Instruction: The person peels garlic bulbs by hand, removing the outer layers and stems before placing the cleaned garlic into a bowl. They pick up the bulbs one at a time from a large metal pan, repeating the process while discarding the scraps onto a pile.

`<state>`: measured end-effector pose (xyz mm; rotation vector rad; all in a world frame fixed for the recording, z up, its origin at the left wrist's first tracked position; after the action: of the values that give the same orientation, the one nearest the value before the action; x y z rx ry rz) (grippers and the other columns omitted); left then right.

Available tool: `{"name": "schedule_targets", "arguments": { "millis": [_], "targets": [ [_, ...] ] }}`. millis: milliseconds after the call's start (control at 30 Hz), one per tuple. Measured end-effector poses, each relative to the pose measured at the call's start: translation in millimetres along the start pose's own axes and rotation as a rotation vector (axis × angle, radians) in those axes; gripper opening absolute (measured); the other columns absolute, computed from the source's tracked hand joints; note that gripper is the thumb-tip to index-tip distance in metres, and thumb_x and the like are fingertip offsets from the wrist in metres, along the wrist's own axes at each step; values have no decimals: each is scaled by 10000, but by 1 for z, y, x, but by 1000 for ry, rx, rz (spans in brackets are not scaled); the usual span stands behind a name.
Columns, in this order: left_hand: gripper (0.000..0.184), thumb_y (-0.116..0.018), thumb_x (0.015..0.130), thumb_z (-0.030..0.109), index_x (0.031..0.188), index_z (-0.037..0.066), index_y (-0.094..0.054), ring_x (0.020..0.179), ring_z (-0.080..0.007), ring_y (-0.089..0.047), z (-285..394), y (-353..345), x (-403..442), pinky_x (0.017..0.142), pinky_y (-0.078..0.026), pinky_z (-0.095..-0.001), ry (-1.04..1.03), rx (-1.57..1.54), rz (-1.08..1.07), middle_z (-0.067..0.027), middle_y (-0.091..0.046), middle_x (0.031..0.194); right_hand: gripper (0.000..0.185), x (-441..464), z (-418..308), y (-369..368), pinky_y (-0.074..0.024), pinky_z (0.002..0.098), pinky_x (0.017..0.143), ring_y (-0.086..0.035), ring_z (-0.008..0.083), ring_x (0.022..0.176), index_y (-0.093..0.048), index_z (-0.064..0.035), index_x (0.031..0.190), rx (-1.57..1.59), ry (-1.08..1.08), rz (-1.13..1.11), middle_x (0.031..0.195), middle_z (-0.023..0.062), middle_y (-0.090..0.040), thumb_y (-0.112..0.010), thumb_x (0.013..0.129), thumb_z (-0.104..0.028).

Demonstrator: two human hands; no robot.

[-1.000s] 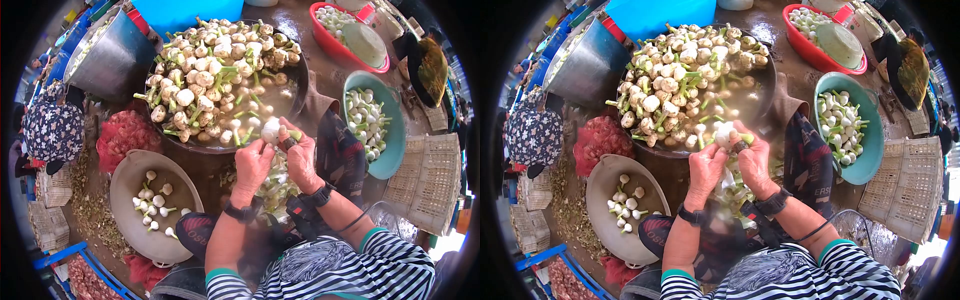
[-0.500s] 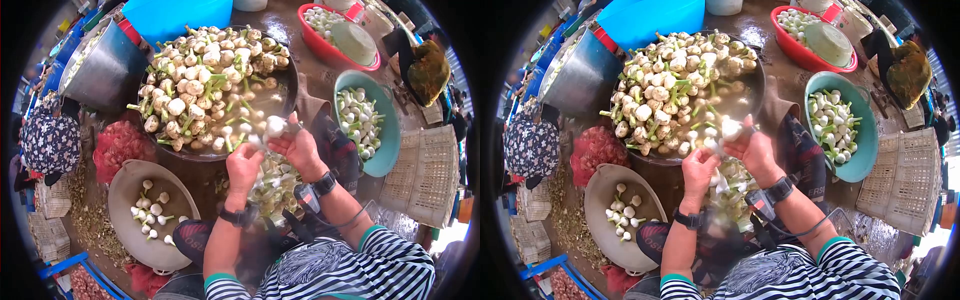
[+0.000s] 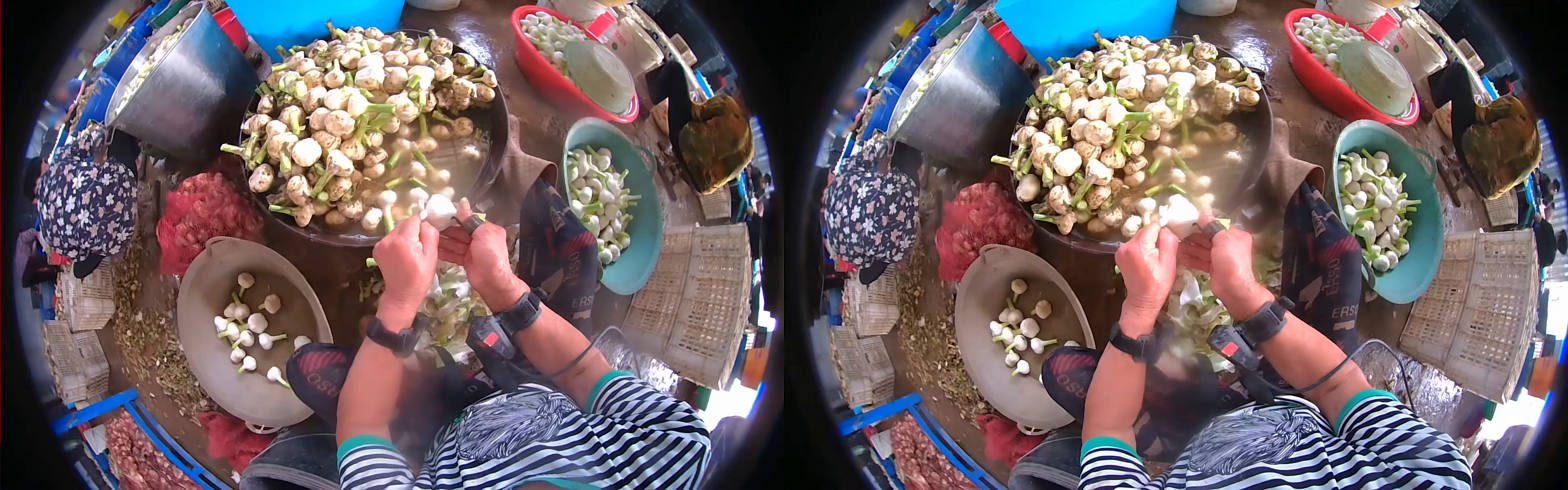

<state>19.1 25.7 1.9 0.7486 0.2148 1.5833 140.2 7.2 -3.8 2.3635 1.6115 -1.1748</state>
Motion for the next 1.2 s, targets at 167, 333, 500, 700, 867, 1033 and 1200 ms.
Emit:
{"name": "schedule_targets", "arguments": {
  "millis": [167, 333, 500, 700, 867, 1033, 1200],
  "targets": [
    [176, -522, 820, 128, 766, -5, -624, 529, -171, -572, -26, -4, -4, 502, -442, -329, 476, -597, -53, -93, -605, 607, 452, 8, -20, 20, -530, 336, 638, -656, 284, 849, -553, -16, 1127, 137, -126, -180, 1033, 176, -639, -440, 930, -406],
    [210, -522, 816, 118, 722, -19, -649, 518, -111, -555, -42, -4, -16, 505, -438, -260, 670, -780, -88, -64, -634, 616, 474, 24, -41, 24, -517, 339, 666, -641, 288, 917, -554, -36, 1130, 143, -83, -136, 1015, 158, -644, -416, 930, -442],
    [322, -633, 810, 288, 891, -23, -644, 661, -147, -604, -48, -49, -52, 597, -454, -292, -31, -533, -175, -100, -675, 764, 370, -14, -19, -67, -526, 385, 719, -661, 279, 874, -512, 39, 1176, -8, 0, -396, 1041, 139, -638, -411, 918, -207],
    [480, -509, 925, 369, 1253, 25, -446, 894, -164, -582, -37, -46, -48, 763, -479, -330, 848, -841, -524, -96, -579, 1084, 741, -56, -7, -100, -393, 366, 988, -427, 280, 1248, -273, -17, 1413, -554, 341, -891, 1407, 154, -381, -665, 786, -66],
    [678, -384, 930, 528, 1240, -74, -352, 771, -257, -609, -46, -39, -30, 815, -486, -378, 1081, -1405, -299, -155, -548, 979, 847, -4, -53, 1, -416, 357, 975, -510, 179, 1132, -467, 66, 1252, -597, 490, -570, 1213, 134, -544, -678, 720, -558],
    [521, -390, 950, 446, 1136, -37, -450, 978, -253, -562, -25, -39, -22, 866, -472, -419, 1089, -1698, -309, -147, -555, 1037, 537, -13, -14, 37, -470, 294, 877, -520, 167, 1114, -491, -27, 1262, -719, 421, -529, 1234, 69, -547, -689, 763, -15],
    [456, -543, 920, 236, 1266, -48, -455, 1046, -201, -569, -8, -19, -19, 897, -479, -339, 823, -1247, -399, -133, -540, 1204, 439, 4, -21, 54, -427, 284, 921, -533, 158, 1085, -511, -4, 1226, -332, 173, -459, 1171, 81, -577, -638, 809, -49]
  ]
}}
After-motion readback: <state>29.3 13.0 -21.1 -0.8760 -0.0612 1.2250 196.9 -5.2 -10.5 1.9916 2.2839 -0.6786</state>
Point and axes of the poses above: each hand's wrist, its own x-axis towards the middle knuckle, its own y-axis out of the back of the hand, z = x × y, the point moved 2 cm from there along x, towards the middle knuckle
